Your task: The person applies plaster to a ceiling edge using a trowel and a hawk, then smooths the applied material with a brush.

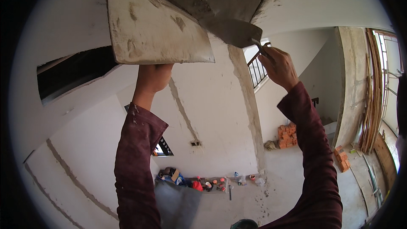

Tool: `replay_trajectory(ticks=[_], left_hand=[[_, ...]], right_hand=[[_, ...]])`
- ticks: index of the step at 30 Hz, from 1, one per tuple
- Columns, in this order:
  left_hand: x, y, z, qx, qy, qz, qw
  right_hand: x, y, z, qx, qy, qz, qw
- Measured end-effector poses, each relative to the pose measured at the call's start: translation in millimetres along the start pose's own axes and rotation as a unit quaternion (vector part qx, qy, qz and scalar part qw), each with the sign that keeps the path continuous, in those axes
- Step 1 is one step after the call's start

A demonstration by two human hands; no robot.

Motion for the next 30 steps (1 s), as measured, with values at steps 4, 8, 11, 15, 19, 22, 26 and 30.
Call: replay_trajectory(ticks=[4, 8, 11, 15, 19, 22, 26, 30], left_hand=[[5, 1, 1, -0.048, -0.030, 0.018, 0.998], [1, 3, 1, -0.064, -0.061, 0.003, 0.996], [-1, 6, 4, -0.124, -0.218, 0.005, 0.968], [0, 5, -4, -0.062, -0.083, 0.005, 0.995], [2, 6, 0, -0.092, -0.140, 0.006, 0.986], [-1, 9, 3, -0.152, -0.252, 0.014, 0.956], [-3, 11, -11, -0.087, -0.145, 0.004, 0.986], [1, 13, -14, -0.067, -0.139, 0.000, 0.988]], right_hand=[[19, 8, -15, 0.041, -0.031, 0.017, 0.999], [50, -15, -42, 0.101, -0.014, 0.053, 0.993], [55, -28, -38, 0.102, 0.015, 0.044, 0.994], [36, -34, -3, 0.084, 0.022, -0.007, 0.996], [16, -26, 25, 0.042, 0.029, -0.039, 0.998], [10, -1, 36, 0.019, 0.016, -0.001, 1.000], [9, 5, -1, 0.046, -0.028, 0.071, 0.996], [-4, -14, -32, 0.080, -0.085, 0.126, 0.985]])
Point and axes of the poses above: each hand's wrist, its own y-axis away from the middle knuckle, its own x-axis out of the back of the hand, z = x × y, the point moved 7 cm from there along -y, towards the middle knuckle, and after that the axes turned 13 degrees about -z, right-handed, at the moved point
